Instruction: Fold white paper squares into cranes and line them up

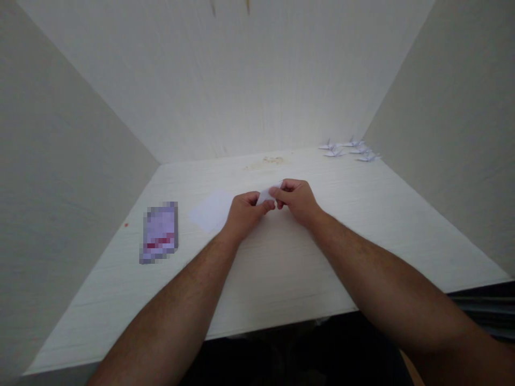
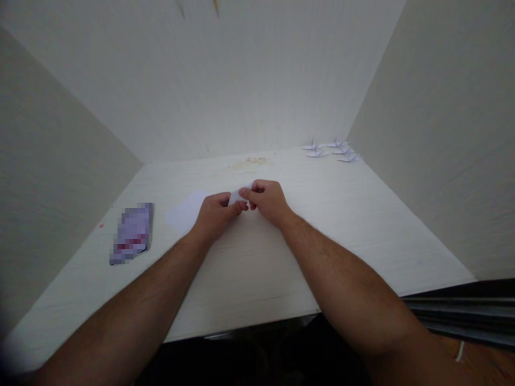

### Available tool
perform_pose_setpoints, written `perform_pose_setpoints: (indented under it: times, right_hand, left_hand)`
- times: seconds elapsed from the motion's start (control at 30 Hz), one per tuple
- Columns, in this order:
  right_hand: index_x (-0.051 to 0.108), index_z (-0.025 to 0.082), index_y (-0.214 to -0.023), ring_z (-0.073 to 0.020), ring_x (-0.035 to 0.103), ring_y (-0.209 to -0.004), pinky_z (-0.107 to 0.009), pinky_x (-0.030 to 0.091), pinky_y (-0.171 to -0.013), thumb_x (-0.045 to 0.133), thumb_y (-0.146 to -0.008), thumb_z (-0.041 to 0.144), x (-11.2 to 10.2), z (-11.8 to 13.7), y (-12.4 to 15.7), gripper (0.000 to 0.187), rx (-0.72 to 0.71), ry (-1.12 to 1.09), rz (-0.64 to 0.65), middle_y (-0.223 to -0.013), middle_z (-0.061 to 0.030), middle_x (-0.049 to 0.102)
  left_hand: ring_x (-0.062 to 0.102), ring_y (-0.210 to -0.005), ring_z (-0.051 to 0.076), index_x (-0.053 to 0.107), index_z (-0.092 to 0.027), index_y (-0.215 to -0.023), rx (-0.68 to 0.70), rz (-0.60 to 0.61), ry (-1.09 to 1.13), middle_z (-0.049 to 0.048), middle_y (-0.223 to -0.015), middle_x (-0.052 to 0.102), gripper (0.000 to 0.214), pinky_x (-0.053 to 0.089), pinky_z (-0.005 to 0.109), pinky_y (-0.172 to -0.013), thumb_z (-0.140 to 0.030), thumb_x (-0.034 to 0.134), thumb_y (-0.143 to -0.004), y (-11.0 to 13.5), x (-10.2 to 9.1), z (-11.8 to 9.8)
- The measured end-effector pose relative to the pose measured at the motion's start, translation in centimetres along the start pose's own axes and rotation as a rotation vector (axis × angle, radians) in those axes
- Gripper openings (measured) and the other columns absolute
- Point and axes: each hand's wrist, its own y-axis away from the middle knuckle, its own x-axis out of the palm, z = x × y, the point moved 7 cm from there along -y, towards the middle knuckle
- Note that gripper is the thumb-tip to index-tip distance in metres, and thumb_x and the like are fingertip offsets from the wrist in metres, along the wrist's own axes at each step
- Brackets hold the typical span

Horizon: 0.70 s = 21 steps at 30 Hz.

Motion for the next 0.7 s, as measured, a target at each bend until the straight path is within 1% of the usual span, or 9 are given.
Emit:
perform_pose_setpoints:
  times: [0.13,0.23,0.43,0.53,0.63,0.7]
  right_hand:
    - [0.057,0.019,-0.057,-0.0078,0.046,-0.044,-0.024,0.034,-0.046,0.078,-0.070,0.046,-0.3,0.2,-0.1,0.037,-0.010,0.023,-0.030,-0.047,0.0036,0.056]
    - [0.057,0.019,-0.057,-0.0078,0.046,-0.043,-0.024,0.034,-0.046,0.078,-0.070,0.045,-0.2,0.0,-0.1,0.036,-0.021,0.005,-0.026,-0.047,0.0041,0.056]
    - [0.059,0.019,-0.059,-0.0081,0.047,-0.045,-0.024,0.037,-0.048,0.076,-0.072,0.042,0.1,0.4,0.2,0.031,-0.056,-0.023,-0.012,-0.048,0.0045,0.056]
    - [0.060,0.019,-0.058,-0.0082,0.047,-0.046,-0.024,0.039,-0.049,0.074,-0.073,0.041,0.1,0.6,0.2,0.030,-0.064,-0.006,-0.014,-0.049,0.0040,0.056]
    - [0.060,0.019,-0.060,-0.0085,0.048,-0.047,-0.024,0.040,-0.049,0.075,-0.072,0.042,-0.1,0.4,0.1,0.029,-0.051,-0.019,-0.044,-0.052,0.0037,0.058]
    - [0.062,0.020,-0.063,-0.0086,0.048,-0.047,-0.024,0.039,-0.048,0.076,-0.071,0.041,-0.5,0.1,0.0,0.027,-0.042,-0.044,-0.089,-0.053,0.0040,0.058]
  left_hand:
    - [0.049,-0.054,0.010,0.068,-0.018,-0.070,0.066,-0.025,0.083,-0.0013,-0.060,0.061,0.028,0.035,0.023,-0.053,-0.043,0.077,-0.072,-0.2,-0.2,0.2]
    - [0.054,-0.057,0.011,0.069,-0.018,-0.072,0.067,-0.047,0.130,0.0007,-0.063,0.065,0.027,0.039,0.024,-0.056,-0.044,0.076,-0.074,-0.4,-0.4,0.7]
    - [0.055,-0.056,0.010,0.067,-0.017,-0.067,0.027,-0.041,0.240,0.0017,-0.065,0.068,0.024,0.041,0.023,-0.058,-0.038,0.078,-0.071,-0.6,-0.3,1.1]
    - [0.055,-0.055,0.009,0.066,-0.017,-0.065,0.008,-0.059,0.248,0.0016,-0.064,0.068,0.023,0.040,0.023,-0.056,-0.036,0.079,-0.070,-0.6,-0.3,1.2]
    - [0.054,-0.054,0.010,0.066,-0.017,-0.066,0.009,-0.081,0.215,0.0012,-0.062,0.066,0.024,0.040,0.024,-0.056,-0.037,0.078,-0.070,-0.6,-0.5,1.3]
    - [0.054,-0.054,0.010,0.067,-0.017,-0.066,0.018,-0.090,0.202,0.0009,-0.061,0.065,0.024,0.040,0.024,-0.056,-0.038,0.078,-0.070,-0.6,-0.6,1.4]
